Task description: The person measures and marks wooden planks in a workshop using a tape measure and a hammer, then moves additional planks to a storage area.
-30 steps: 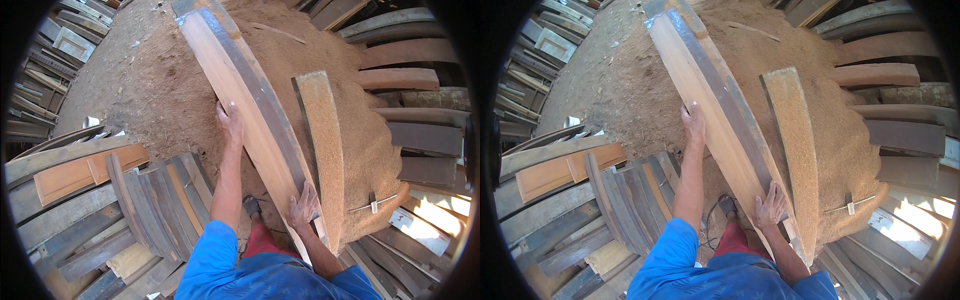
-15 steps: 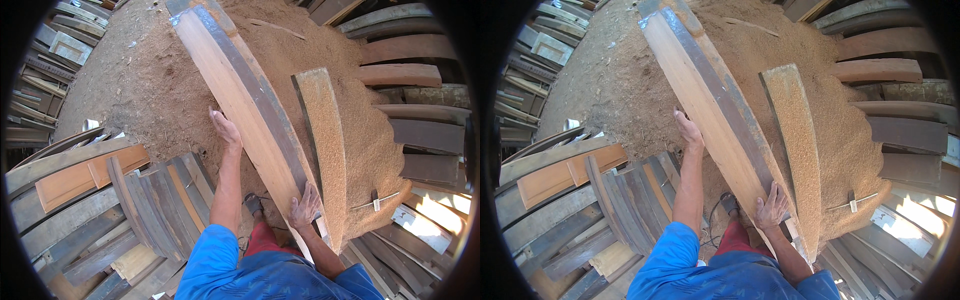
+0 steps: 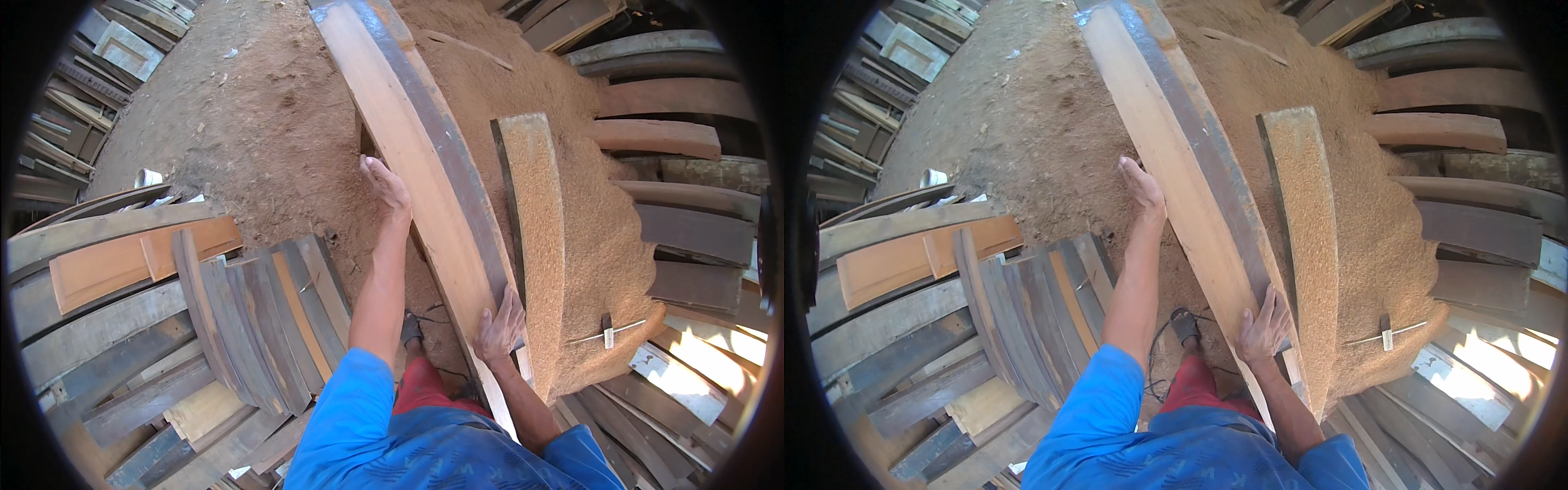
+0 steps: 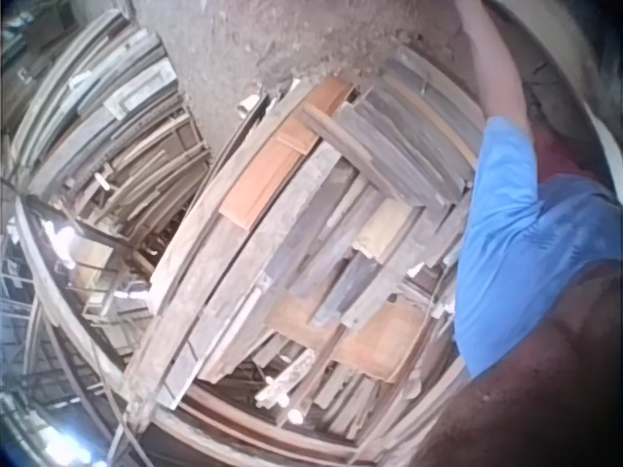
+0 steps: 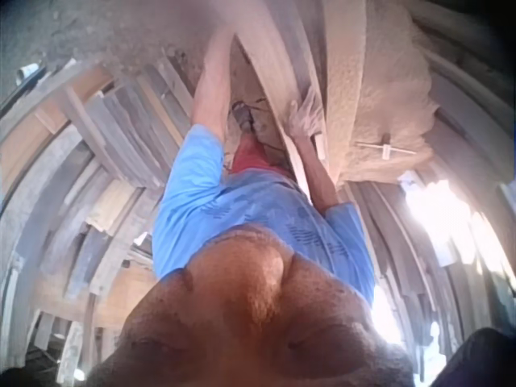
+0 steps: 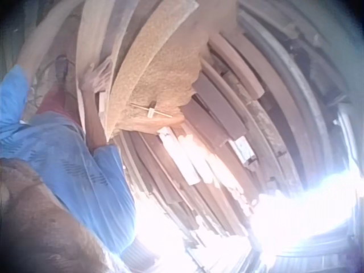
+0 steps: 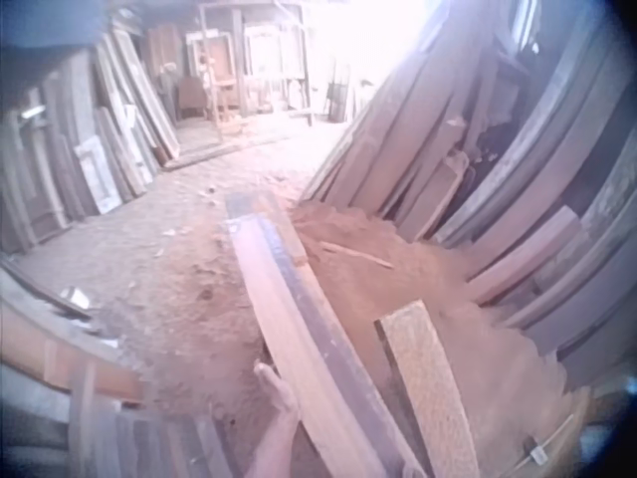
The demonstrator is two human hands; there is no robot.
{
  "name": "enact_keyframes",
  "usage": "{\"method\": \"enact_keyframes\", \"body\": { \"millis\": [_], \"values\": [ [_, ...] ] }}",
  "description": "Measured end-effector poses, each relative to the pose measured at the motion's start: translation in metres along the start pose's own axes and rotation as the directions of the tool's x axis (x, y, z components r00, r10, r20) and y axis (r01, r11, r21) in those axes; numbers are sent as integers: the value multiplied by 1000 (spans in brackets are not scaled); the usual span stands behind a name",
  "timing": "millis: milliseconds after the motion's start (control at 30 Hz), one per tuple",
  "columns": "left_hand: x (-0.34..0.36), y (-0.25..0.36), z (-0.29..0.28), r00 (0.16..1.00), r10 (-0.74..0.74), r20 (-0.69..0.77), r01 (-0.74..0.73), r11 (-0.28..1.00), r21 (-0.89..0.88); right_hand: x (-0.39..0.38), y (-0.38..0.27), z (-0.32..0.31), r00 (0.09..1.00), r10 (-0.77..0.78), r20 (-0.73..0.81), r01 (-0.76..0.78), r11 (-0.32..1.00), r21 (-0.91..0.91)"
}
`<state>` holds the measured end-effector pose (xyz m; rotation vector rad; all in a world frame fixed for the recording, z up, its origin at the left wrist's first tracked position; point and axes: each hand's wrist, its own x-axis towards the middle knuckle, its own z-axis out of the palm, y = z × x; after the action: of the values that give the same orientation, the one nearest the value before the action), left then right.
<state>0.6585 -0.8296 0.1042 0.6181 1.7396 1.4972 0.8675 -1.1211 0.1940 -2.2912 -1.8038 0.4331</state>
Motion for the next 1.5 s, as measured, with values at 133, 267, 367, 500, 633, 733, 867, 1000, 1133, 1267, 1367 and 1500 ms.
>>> {"method": "enact_keyframes", "body": {
  "millis": [133,267,367,500,633,733,867,1000,1133,1267,1367,1500],
  "values": [
    [-16,1,-26,955,-240,174,291,874,-389,-2,0,1,999,39,0,-39,999,-2],
    [-100,-43,-109,884,-389,259,424,900,-96,-9,0,1,992,122,19,-121,993,-14],
    [-180,-202,-216,876,-423,230,313,864,395,-7,-13,-8,995,92,50,-91,996,-16],
    [-325,-190,-324,667,-614,423,48,602,797,-10,-4,-4,985,169,43,-170,985,6],
    [-436,-234,-418,523,-639,564,-74,625,777,-12,-7,-16,986,159,54,-161,987,23],
    [-455,-203,-440,572,-603,556,-85,631,771,-23,-2,-30,997,72,27,-71,997,-44],
    [-460,-230,-490,652,-705,279,608,706,363,-89,24,-47,993,-115,32,116,992,-40],
    [-494,-214,-518,604,-737,303,768,640,29,-182,78,-42,947,-318,43,315,947,69],
    [-556,-227,-520,799,-548,248,276,700,659,-270,133,-35,910,-369,189,371,928,25],
    [-605,-233,-516,821,-492,288,184,707,682,-306,170,-39,831,-497,250,514,858,-1],
    [-622,-221,-515,822,-508,258,197,679,707,-305,178,-37,815,-511,274,528,849,13],
    [-644,-218,-519,844,-496,205,239,690,683,-299,168,-41,769,-499,401,549,836,-13]
  ]
}}
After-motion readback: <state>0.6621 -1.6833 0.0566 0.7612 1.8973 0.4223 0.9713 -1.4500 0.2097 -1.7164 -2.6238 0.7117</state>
